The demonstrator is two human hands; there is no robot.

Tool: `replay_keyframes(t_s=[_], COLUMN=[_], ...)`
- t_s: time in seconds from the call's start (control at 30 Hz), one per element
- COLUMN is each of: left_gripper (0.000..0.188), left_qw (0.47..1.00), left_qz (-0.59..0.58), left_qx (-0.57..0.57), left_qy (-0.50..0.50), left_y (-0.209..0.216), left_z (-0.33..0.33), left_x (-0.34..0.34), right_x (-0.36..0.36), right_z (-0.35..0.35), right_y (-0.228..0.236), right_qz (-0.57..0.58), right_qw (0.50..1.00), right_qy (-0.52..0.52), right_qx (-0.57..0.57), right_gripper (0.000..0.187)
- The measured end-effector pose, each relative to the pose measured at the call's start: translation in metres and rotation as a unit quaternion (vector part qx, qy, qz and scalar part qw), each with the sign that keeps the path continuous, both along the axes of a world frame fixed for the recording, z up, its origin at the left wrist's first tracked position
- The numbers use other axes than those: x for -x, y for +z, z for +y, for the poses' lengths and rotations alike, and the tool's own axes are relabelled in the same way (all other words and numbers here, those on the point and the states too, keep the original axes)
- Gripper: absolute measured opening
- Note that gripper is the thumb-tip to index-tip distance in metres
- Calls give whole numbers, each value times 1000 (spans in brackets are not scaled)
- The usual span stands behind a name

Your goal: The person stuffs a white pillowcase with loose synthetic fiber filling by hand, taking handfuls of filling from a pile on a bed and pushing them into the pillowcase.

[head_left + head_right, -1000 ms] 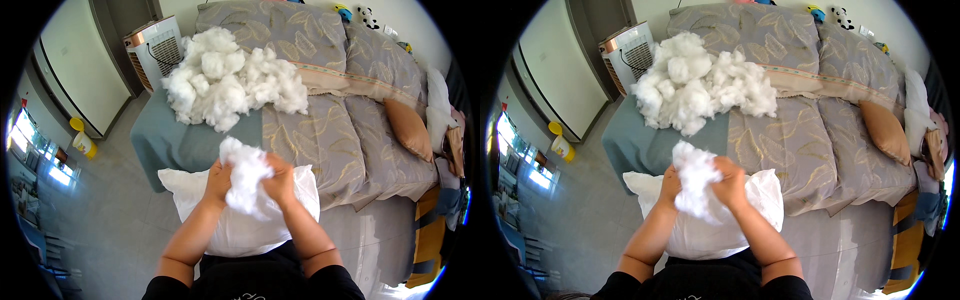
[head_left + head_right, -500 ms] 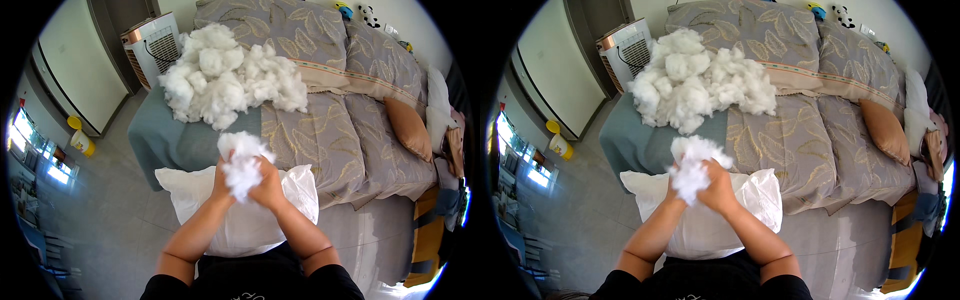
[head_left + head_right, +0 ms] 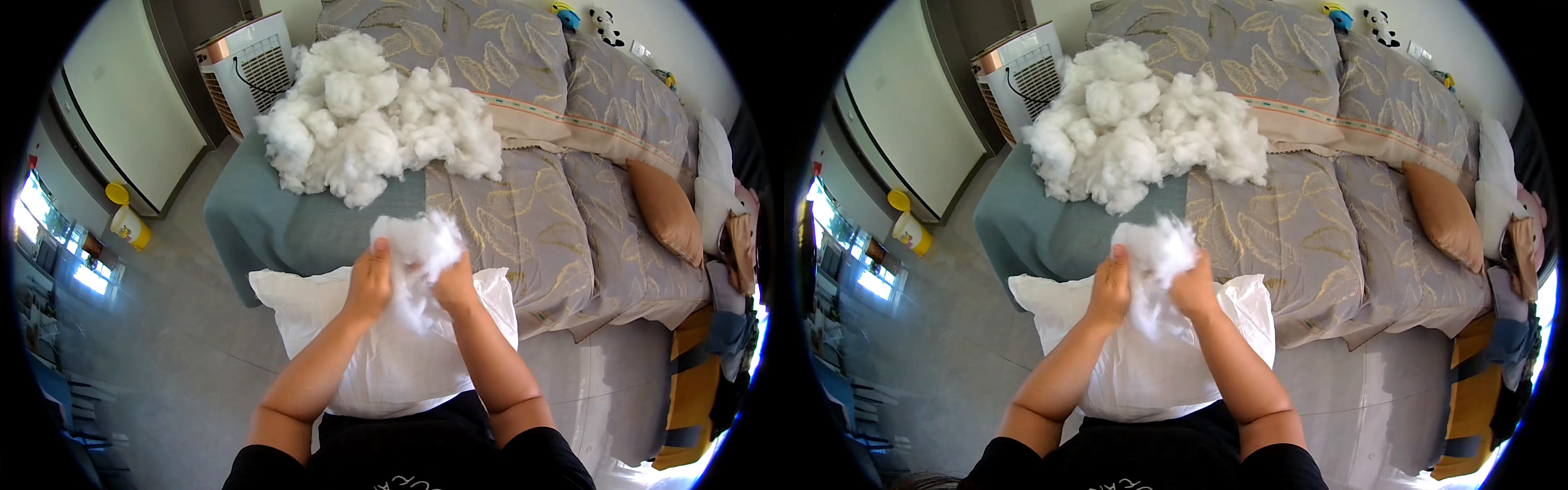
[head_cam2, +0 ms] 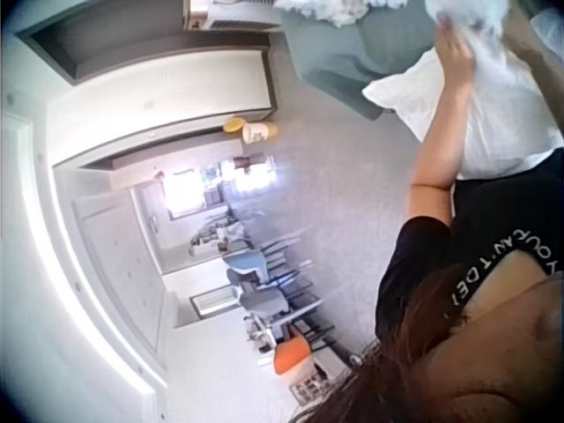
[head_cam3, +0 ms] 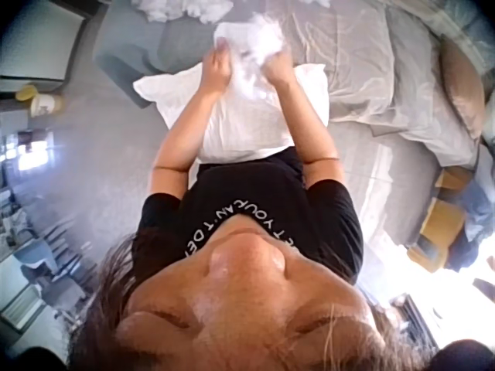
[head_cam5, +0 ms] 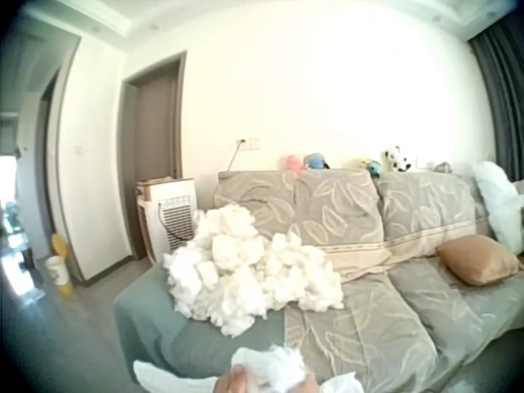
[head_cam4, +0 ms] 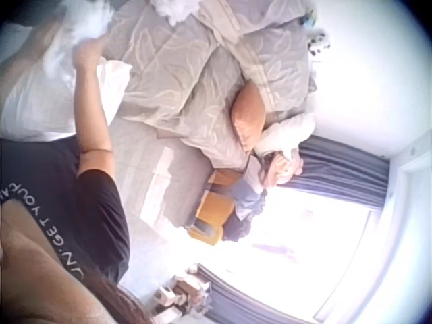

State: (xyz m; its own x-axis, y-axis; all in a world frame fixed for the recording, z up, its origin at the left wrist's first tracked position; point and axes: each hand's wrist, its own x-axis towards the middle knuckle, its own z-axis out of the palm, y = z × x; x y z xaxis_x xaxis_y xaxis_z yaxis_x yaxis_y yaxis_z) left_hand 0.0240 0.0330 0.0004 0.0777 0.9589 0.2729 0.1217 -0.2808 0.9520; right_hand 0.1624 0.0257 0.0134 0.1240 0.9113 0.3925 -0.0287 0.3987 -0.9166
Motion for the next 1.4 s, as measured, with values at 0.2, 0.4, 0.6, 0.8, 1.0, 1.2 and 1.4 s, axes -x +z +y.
replay_keyframes(t_s=[0.2, 0.4, 0.6, 0.8, 1.0, 1.2, 1.4], left_gripper=[25, 13, 11, 4, 6, 23, 46], left_qw=[929, 920, 943, 935, 962, 945, 928], left_qz=[-337, -339, -273, -154, -80, -232, -323], left_qx=[143, 196, 180, 269, 235, 225, 149], left_qy=[58, -19, -63, -174, -115, -57, -111], left_y=[13, 35, 21, 21, 5, -14, -20], left_z=[19, -11, 4, 5, 8, 19, 17], left_x=[25, -19, 24, 29, 19, 20, 5], right_x=[-47, 0, -44, -45, -27, -11, 13], right_z=[7, -12, 8, -5, 1, 12, -4], right_y=[-16, -7, -10, -8, -13, -26, -31], right_qz=[246, -110, 22, 200, -149, -256, -121], right_qw=[968, 992, 996, 960, 987, 939, 986], right_qy=[3, 45, -76, 122, 15, -229, 114], right_qx=[57, -42, -34, 155, -55, -6, -2], right_gripper=[44, 36, 28, 43, 36, 45, 80])
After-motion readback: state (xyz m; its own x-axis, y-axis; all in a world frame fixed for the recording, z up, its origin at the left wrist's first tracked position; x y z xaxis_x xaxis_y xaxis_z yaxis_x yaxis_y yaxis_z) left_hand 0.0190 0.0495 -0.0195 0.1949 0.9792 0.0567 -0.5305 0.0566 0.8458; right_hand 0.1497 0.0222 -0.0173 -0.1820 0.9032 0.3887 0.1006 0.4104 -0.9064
